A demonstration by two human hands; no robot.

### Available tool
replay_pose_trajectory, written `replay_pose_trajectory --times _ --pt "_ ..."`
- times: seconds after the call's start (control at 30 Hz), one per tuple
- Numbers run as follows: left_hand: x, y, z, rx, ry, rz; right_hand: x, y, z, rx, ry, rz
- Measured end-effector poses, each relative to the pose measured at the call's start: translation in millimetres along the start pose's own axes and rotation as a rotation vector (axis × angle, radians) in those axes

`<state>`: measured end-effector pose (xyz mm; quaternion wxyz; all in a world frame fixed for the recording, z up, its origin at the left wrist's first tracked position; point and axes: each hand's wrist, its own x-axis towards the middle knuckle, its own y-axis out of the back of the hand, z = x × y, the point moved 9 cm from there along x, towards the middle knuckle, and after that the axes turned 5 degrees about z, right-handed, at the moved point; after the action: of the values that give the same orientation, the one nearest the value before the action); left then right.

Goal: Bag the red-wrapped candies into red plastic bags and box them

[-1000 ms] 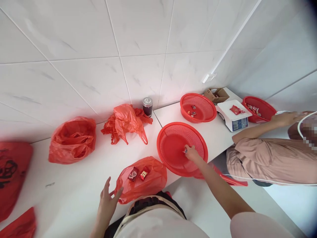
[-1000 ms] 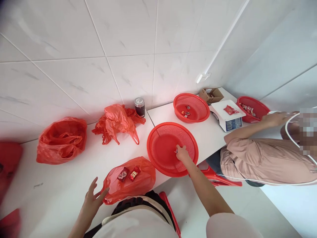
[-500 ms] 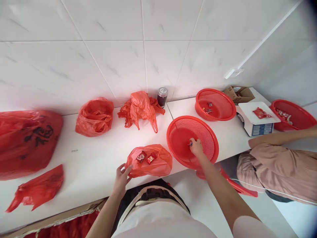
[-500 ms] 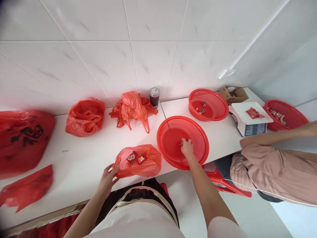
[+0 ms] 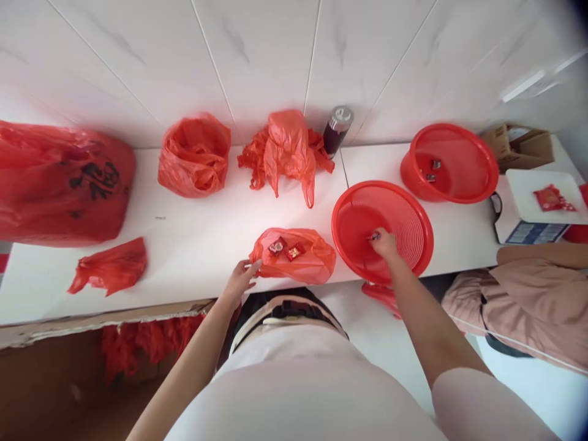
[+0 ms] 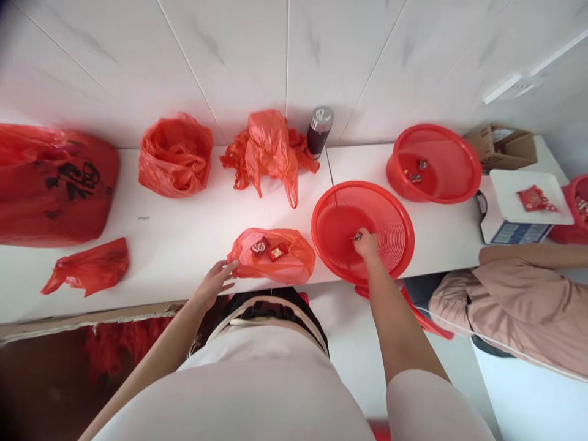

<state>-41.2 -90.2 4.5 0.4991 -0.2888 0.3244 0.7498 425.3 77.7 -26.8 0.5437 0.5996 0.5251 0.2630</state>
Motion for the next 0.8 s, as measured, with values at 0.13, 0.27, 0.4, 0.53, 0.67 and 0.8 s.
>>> replay_pose_trajectory --times 0.13,0.27,0.4,0.53,0.67,0.8 --pt "5.6 -5.3 6.9 -0.072 -0.034 -0.057 -25.5 22.1 -32.3 0.294 0.013 -0.029" --pt "5.3 -13.6 18.3 -0.214 -0.057 -0.094 -101.9 28.3 -137.4 0.868 0.201 -0.320" --pt "4.5 -23.7 29.4 -0.365 -0.068 -0.151 -163.2 -19.7 -229.1 0.862 0.374 -0.557" --pt "5.9 -21.3 36.6 -0.491 -0.054 -0.192 -145.1 -68.3 -234.7 0.631 0.352 -0.402" --pt "6.4 -11.7 42.3 -0.562 -0.042 -0.211 -123.9 -81.3 -215.2 0.539 0.375 -0.395" --pt "3.2 -5.7 45.8 -0.560 -0.030 -0.233 -123.2 -71.3 -210.9 0.369 0.502 -0.390"
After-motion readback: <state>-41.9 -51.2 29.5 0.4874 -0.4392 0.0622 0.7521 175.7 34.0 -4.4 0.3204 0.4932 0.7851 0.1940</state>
